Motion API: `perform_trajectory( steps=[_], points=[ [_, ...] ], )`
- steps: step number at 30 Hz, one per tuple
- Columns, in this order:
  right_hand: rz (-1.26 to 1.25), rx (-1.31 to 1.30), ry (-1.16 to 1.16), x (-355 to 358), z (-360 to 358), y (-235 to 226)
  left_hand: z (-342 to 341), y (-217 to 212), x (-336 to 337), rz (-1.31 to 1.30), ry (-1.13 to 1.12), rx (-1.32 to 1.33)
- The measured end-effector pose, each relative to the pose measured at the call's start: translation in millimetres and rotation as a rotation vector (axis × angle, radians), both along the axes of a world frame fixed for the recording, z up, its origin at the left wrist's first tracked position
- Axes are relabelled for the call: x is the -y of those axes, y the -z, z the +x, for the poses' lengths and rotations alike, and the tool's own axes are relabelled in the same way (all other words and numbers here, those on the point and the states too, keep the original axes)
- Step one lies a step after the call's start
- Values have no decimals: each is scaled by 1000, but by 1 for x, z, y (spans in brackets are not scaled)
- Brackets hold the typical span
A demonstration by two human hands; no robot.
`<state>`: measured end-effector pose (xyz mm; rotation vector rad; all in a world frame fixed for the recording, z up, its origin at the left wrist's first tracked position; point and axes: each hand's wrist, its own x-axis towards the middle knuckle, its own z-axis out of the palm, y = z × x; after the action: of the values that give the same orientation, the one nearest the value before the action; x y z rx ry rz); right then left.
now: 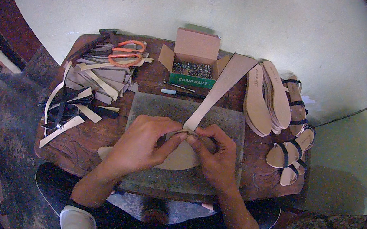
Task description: The person assembles sandals by attaching black straps to beige insoles using small nails. They position the straps, pick up nails from a box, and secure the straps to the insoles by hand. The finished sandals are placed on the table.
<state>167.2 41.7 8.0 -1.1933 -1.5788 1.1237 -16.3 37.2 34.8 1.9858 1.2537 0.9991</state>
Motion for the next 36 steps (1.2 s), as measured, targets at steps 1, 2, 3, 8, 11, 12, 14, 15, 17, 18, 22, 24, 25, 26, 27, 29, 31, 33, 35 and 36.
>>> perform_trajectory(
  steps=[1, 2, 3, 8, 11, 12, 14, 15, 17, 18, 22, 24, 25, 26, 27, 29, 31, 33, 35, 36],
  points=[
    [-4, -5, 4, 0, -1, 0, 0, 1, 0, 14, -2, 12],
    [-10, -11, 9, 1, -1, 0, 1, 0, 0, 1, -2, 2],
    [-14, -19, 4, 0, -1, 1, 1, -3, 0, -12, -2, -8],
    [-12, -12, -10, -1, 0, 3, 0, -5, 0, -55, 0, -54],
    [20, -1, -11, -1, -1, -1, 1, -2, 1, -61, -18, -34],
    [12, -2, -12, -1, -1, -1, 2, -3, 1, -62, -24, -37],
    [0, 0, -13, -2, -1, 0, 2, -3, 1, -66, -27, -33],
    [-4, 1, -11, -1, -2, -1, 1, -3, 1, -69, -24, -25],
    [-14, 1, -4, 0, -3, -2, 1, -1, 1, -57, -26, -21],
    [-14, -9, -3, 0, -3, -2, 2, 1, 0, -42, -30, -23],
    [-40, -8, -16, 0, 0, -2, 2, -5, 1, -89, -17, -53],
    [-47, 13, -23, 0, 0, -1, 2, -5, 1, -69, -23, -54],
    [-41, 22, -22, -1, 0, -1, 2, -5, 1, -60, -27, -54],
    [-34, 32, -21, -1, 0, -1, 2, -4, 1, -49, -29, -42],
    [-36, 26, -25, -1, 0, -1, 2, -2, 1, -38, -31, -29],
    [-39, 14, -31, -1, 0, 0, 2, -1, 1, -27, -33, -23],
    [-71, -9, -19, 0, 0, 2, 3, -2, 1, -28, -34, -34],
    [-78, -28, -6, 0, -1, 2, 3, -3, 1, -52, -39, -30],
    [-63, -43, 4, -1, -3, 0, 3, -3, 1, -57, -38, -29],
    [-72, -38, 1, -1, -4, -1, 3, -3, 0, -51, -34, -30]
  ],
)
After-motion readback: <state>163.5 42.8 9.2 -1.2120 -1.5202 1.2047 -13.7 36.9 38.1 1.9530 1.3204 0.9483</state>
